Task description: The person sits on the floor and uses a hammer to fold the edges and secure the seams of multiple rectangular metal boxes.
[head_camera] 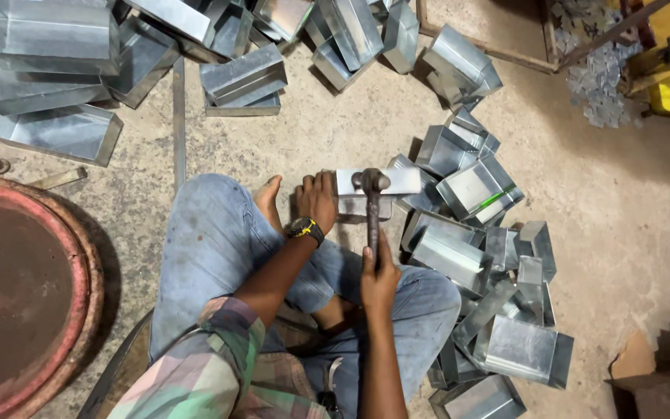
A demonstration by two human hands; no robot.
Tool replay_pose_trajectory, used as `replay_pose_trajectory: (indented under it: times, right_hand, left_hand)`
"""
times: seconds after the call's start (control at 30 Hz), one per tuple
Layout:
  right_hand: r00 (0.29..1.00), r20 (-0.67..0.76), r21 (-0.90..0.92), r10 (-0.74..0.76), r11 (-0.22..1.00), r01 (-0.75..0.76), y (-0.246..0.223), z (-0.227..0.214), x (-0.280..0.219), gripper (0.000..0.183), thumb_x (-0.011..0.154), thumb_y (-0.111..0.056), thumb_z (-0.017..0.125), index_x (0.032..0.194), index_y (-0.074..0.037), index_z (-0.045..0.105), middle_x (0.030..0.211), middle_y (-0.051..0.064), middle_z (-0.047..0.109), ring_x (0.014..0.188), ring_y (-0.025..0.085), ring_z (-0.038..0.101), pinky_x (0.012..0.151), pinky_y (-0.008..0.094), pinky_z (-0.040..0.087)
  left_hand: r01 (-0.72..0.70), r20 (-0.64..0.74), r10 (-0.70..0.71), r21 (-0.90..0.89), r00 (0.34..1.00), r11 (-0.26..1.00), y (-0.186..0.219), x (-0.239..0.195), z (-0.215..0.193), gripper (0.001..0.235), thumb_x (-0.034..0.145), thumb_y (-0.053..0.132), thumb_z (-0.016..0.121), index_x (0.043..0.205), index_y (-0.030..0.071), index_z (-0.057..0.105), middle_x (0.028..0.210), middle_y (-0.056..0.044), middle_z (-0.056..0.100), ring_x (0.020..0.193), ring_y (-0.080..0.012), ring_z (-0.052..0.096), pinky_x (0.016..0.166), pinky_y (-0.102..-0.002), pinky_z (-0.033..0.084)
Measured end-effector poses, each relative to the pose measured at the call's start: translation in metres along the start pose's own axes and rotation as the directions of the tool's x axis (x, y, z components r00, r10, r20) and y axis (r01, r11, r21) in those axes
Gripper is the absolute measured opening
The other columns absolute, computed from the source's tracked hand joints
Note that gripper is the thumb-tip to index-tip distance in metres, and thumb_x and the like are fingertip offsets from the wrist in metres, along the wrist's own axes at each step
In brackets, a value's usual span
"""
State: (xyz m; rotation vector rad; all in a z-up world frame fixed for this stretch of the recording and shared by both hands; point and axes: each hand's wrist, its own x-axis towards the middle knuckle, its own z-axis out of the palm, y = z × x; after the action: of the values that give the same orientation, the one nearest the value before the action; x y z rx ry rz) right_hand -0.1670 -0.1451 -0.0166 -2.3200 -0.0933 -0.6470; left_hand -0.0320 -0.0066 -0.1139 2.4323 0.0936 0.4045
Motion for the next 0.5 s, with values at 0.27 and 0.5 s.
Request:
replay_pose_trajectory:
  times: [0.27, 0.5]
  right_hand:
    - [0.963, 0.127, 0.024, 0.239, 0.97, -0.244, -0.021, -0.002, 0.012, 0.048, 0.1, -0.019, 0.06, 0.147, -0.007, 0.055, 0.1, 0.026, 0.072, 0.08, 0.033, 0.072, 0.074, 0.041, 0.055]
    - [0.957, -0.033, 0.166, 0.29, 0.945, -0.28, 0.015, -0.013, -0.003, 0.043, 0.1, -0.019, 0.062, 0.141, -0.005, 0.059, 0.107, 0.022, 0.076, 0.085, 0.028, 0.069, 0.077, 0.04, 0.054]
  left_hand:
    - [0.024, 0.064, -0.031, 0.095, 0.997, 0.995, 0.005, 0.001, -0.016, 0.048, 0.084, 0.023, 0.072, 0.125, 0.006, 0.055, 0.118, -0.016, 0.06, 0.113, -0.0358, 0.058, 0.09, -0.05, 0.049]
    - [0.53, 0.356, -0.434, -0.243, 0.828, 0.812, -0.014, -0.004, 0.028, 0.04, 0.096, 0.028, 0.057, 0.119, -0.005, 0.056, 0.088, -0.023, 0.071, 0.075, -0.04, 0.072, 0.068, -0.051, 0.06]
